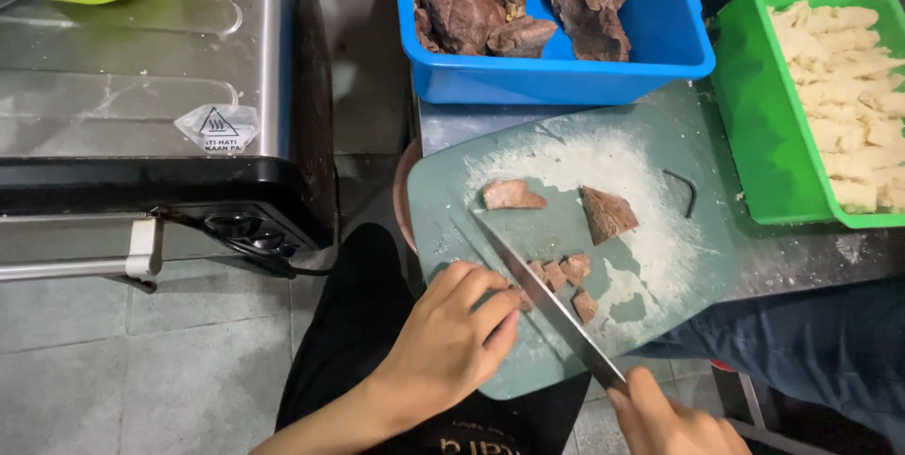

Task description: Slicing cooked meat into smaller pieces on a cutting board using a chef's knife in a kitchen environment.

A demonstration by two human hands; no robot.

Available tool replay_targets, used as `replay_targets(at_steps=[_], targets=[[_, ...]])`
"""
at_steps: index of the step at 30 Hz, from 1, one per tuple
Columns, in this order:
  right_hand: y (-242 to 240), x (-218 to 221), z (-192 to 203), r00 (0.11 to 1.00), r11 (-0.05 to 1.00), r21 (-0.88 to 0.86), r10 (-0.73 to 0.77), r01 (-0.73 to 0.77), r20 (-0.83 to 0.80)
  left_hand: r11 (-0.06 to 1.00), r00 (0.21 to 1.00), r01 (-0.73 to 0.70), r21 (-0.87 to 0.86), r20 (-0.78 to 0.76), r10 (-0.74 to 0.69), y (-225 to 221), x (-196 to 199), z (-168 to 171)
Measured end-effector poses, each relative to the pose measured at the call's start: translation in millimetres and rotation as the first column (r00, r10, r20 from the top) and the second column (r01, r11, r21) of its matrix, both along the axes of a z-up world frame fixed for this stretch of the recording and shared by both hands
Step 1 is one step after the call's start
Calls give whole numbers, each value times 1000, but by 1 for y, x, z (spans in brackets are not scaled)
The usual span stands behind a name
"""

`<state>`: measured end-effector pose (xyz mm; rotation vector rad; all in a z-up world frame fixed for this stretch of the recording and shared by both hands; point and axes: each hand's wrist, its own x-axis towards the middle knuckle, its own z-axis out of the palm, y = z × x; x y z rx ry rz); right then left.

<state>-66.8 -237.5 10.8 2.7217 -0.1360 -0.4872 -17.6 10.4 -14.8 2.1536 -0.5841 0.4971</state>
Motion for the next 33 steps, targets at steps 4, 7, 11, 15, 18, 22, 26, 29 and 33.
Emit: replay_targets(at_steps=[4, 7, 11, 15, 18, 22, 26, 29, 33], targets=[[-5, 2, -2, 993, 995, -102, 8, -20, -117, 1000, 999, -4, 11, -32, 5, -1, 0, -5], [-8, 9, -5, 994, 982, -159, 105, -100, 29, 1000, 1000, 25, 11, -19, -25, 0, 3, -4], [9, 40, 11, 885, 994, 53, -61, 96, -461, 996, 996, 84, 38, -17, -84, 0, 4, -3], [27, 53, -3, 924, 928, 364, 203, -76, -323, 995, 997, 58, 86, 44, -62, 0, 3, -4], [45, 59, 14, 921, 881, 460, 264, -110, -287, 998, 999, 38, 53, -32, -36, -1, 0, 1], [38, 56, 16, 949, 843, 536, 200, -39, -245, 986, 998, 65, 155, -36, -60, 0, -2, 5], [21, 43, 33, 990, 762, 644, 27, 69, -139, 965, 1000, 14, 260, 15, -19, 2, 1, 17], [1, 25, 42, 956, 657, 700, -253, 281, -147, 925, 997, -21, 380, 76, -9, 2, 0, 19], [-18, -8, 27, 645, -219, 876, -604, 430, -468, 937, 996, 16, 350, 77, -46, 2, 3, 20]])
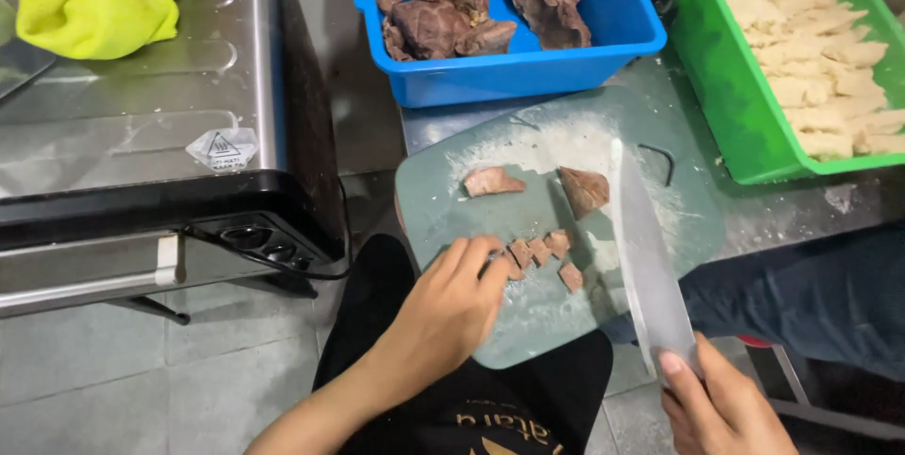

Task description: Slicing cooked meat into smaller pieces on a cutting board using a chef's knife in a kitchen environment.

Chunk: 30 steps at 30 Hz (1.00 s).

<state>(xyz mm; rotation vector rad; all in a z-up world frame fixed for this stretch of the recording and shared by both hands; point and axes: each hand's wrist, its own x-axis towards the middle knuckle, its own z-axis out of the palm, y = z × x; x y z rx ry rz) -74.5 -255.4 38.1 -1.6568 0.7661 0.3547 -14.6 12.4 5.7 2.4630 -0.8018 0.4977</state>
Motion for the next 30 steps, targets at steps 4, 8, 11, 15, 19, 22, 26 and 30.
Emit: replay_targets(at_steps=[4, 8, 11, 15, 19, 22, 26, 30], targets=[[-20, -42, -34, 789, 669, -726, 529, -161, 313, 996, 994, -82, -39, 74, 85, -6, 3, 5], [-49, -41, -85, 955, 892, -389, 130, -230, -266, 968, 956, 12, -249, -282, -85, -11, 2, 9], [-33, -41, -90, 907, 831, -437, 172, -343, -384, 958, 838, 30, -286, -516, -180, -17, 5, 19], [-33, -82, -114, 592, 390, -837, 799, -383, 102, 975, 786, 42, -217, -595, -166, -35, 23, 12], [48, -23, -26, 977, 984, -177, -12, -26, -212, 985, 826, 66, -157, -546, -142, -40, 35, 4], [45, -18, -36, 973, 985, 167, -12, 52, -230, 970, 832, 20, -244, -534, -151, -39, 37, 0], [47, -5, -39, 990, 986, 166, 22, 1, -140, 883, 853, -61, -465, -484, -196, -36, 42, 8], [47, 3, -16, 978, 906, 372, 168, -202, 122, 834, 927, -39, -551, -332, -176, -29, 55, 42]])
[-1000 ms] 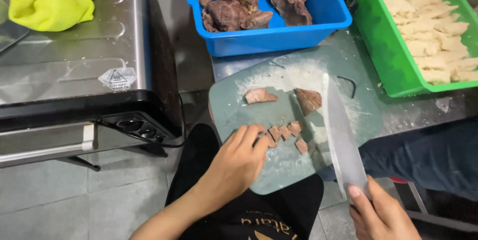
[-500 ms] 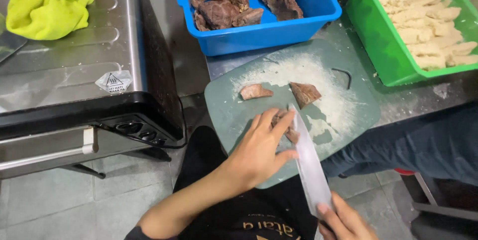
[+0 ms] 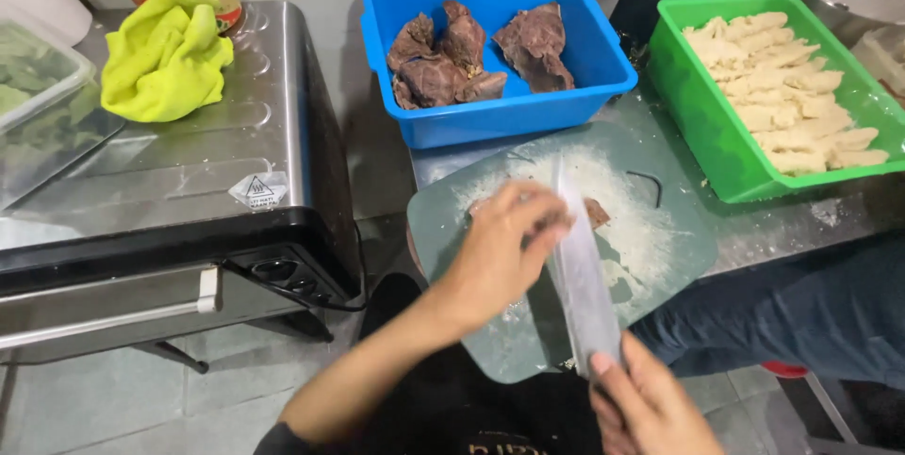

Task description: Slicing cooked meat into smaller pieces on a cutting board using a chef's knife in a kitchen environment.

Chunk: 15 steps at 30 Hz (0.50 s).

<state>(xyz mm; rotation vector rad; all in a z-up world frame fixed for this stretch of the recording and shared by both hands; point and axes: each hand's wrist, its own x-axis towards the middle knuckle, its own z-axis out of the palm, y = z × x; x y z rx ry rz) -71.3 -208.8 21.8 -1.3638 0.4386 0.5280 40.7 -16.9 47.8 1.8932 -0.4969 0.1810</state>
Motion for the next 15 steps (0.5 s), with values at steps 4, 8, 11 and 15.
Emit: replay_targets(at_steps=[4, 8, 11, 15], targets=[[-10, 36, 15, 931, 983, -51, 184, -177, 316, 993, 981, -113, 44, 162, 105, 4, 69, 30], [-13, 45, 32, 914, 990, -137, 65, -11, 400, 925, 960, -237, 298, 219, 176, 17, 142, 31], [-42, 41, 20, 925, 979, -187, -1, 78, 380, 861, 954, -248, 443, 268, 136, 19, 119, 36], [-60, 23, 12, 957, 941, -290, -92, 174, 275, 776, 995, 57, 629, 26, -94, 23, 59, 19]])
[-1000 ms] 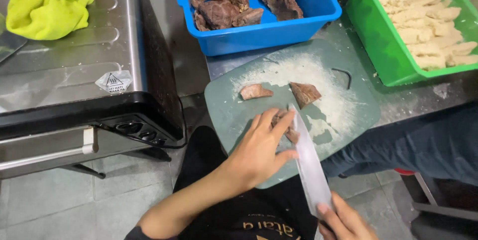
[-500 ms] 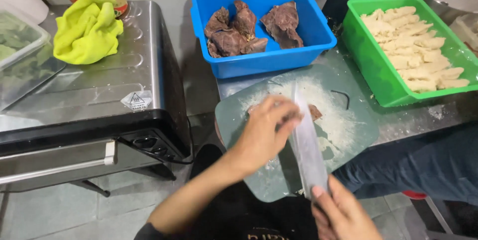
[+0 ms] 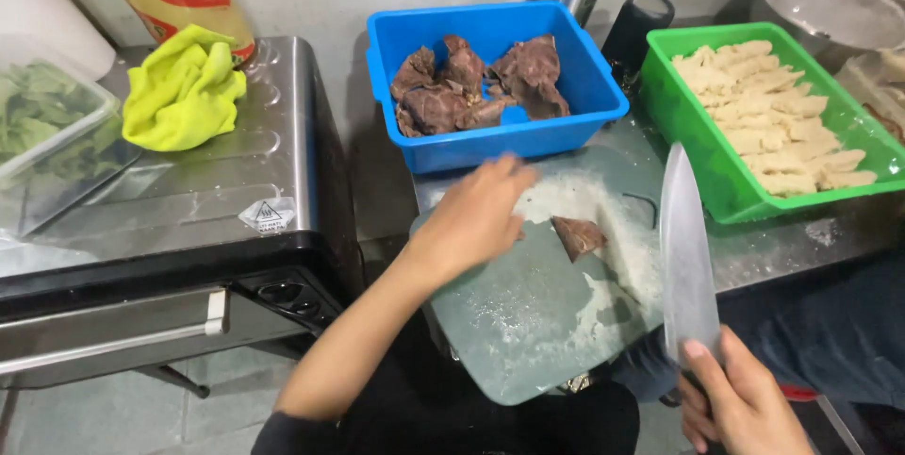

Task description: Slicing cooked meat into smaller pieces on a cutting board using a chef's knife in a kitchen environment.

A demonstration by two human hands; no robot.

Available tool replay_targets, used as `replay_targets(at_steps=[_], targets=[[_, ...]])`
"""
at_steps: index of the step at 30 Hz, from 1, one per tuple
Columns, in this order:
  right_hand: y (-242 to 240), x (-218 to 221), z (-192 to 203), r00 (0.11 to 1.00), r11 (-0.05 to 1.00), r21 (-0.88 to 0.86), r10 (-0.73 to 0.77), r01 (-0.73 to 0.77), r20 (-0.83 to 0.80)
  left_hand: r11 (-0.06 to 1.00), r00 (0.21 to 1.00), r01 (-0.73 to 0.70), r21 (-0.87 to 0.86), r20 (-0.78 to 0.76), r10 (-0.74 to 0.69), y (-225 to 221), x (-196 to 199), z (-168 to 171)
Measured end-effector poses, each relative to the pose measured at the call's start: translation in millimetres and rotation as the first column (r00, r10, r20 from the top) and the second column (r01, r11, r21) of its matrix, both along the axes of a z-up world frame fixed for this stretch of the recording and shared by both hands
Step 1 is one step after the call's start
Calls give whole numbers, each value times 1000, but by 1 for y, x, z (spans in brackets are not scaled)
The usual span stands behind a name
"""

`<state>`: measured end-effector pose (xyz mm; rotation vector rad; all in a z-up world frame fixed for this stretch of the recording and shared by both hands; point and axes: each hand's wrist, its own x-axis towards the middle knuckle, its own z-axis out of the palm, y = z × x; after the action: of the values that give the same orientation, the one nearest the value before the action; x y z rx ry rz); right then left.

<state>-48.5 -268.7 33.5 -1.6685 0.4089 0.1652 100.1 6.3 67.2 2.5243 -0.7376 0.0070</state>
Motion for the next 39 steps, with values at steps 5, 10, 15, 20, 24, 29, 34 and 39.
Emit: replay_targets(at_steps=[5, 10, 15, 20, 24, 29, 34, 39], targets=[[-51, -37, -65, 980, 889, -454, 38, 57, 196, 995, 996, 24, -94, -84, -32, 18, -14, -43], [2, -24, -13, 932, 532, -802, -61, -272, -357, 882, 994, 40, -470, -73, -84, 4, -45, -54], [-3, -21, -24, 803, 380, -720, 123, -581, -583, 924, 991, -61, -378, -136, 10, -1, -76, -62], [-17, -31, -46, 779, 172, -762, 218, -624, -589, 875, 991, -16, -484, 107, 77, 0, -80, -74], [-13, -31, -71, 801, -106, -799, 30, -592, -598, 855, 992, 11, -519, 112, 56, 1, -76, -77], [78, 31, 26, 568, 203, -542, 97, -815, -817, 868, 999, 8, -497, 42, 15, 3, -72, -76], [95, 59, 8, 663, 161, -687, 483, -709, -571, 875, 999, 9, -484, 46, 15, 3, -76, -75], [72, 63, 4, 698, 346, -642, 565, -684, -440, 849, 999, -1, -528, -33, -20, 9, -80, -75]])
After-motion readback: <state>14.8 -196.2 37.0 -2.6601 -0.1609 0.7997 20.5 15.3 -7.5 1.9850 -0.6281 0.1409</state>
